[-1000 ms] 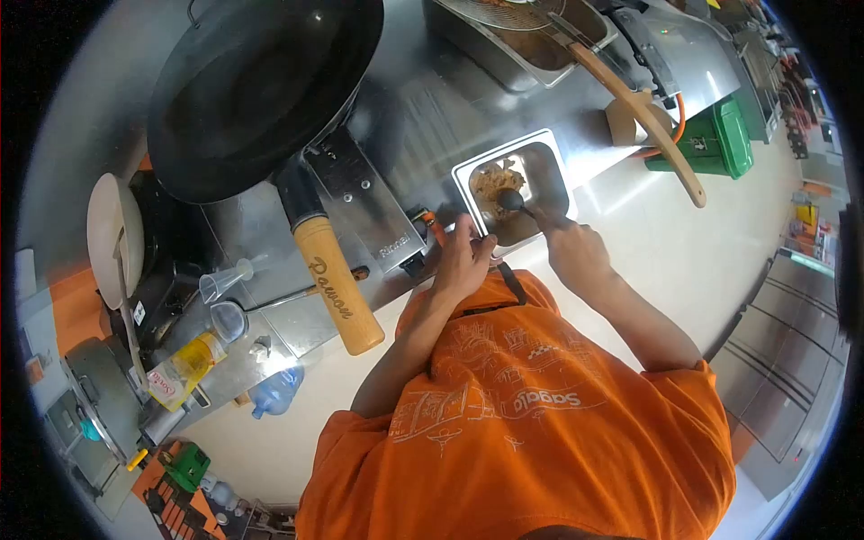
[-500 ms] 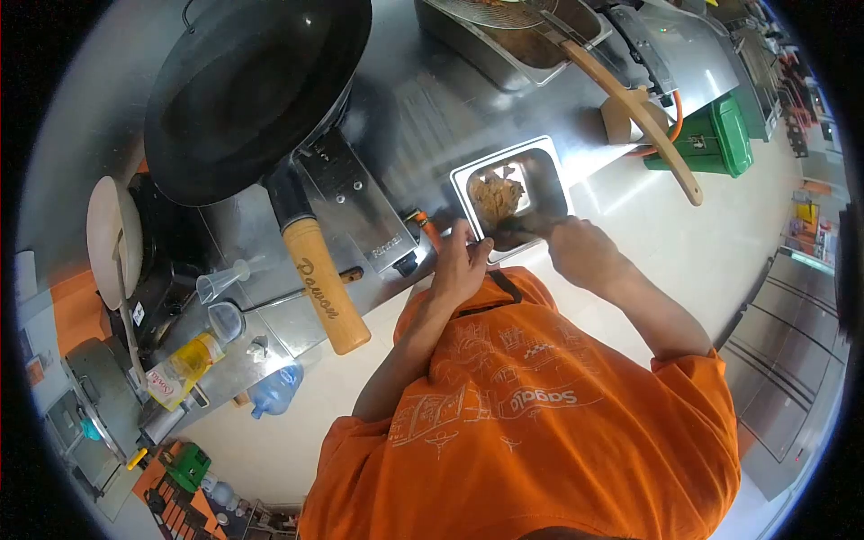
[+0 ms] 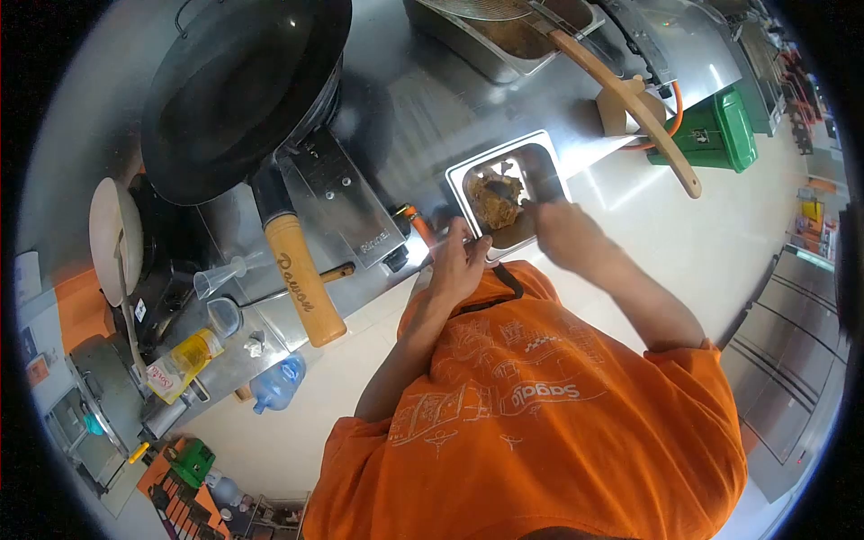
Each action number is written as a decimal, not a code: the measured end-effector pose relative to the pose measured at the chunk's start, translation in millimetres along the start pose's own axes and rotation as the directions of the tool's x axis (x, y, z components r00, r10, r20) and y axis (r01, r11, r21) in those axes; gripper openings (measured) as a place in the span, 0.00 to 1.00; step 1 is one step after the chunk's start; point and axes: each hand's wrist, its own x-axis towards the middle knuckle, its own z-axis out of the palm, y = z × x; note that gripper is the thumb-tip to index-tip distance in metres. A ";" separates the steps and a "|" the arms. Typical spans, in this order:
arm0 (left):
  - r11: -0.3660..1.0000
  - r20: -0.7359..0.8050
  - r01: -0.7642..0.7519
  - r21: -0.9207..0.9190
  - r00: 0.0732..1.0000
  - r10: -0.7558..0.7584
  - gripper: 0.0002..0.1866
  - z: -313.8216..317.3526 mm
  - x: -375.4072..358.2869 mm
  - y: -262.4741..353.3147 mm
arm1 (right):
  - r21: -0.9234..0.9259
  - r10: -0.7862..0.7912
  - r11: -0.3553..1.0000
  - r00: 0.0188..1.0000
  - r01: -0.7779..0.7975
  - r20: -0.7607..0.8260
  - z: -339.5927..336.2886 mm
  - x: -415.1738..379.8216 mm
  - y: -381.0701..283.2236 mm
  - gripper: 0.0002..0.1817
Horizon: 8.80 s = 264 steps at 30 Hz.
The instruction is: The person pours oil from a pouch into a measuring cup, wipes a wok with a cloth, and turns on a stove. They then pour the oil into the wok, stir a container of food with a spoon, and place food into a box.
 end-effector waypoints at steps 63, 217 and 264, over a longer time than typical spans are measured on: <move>0.986 -0.005 -0.044 0.164 0.999 0.046 0.08 8.9 -4.0 14.4 | 0.963 0.147 0.249 0.987 -0.104 0.068 80.8 -58.7 42.6 0.14; 0.975 -0.355 -0.085 -0.203 0.935 0.008 0.13 43.5 1.1 -28.6 | 0.868 0.216 0.169 0.842 0.466 -0.494 -78.2 -156.2 61.2 0.08; 0.957 -0.717 -0.166 -0.239 0.695 -0.059 0.16 -173.5 -223.8 -39.2 | 0.934 -0.253 -0.163 0.929 -0.318 0.272 -33.9 61.6 -262.1 0.18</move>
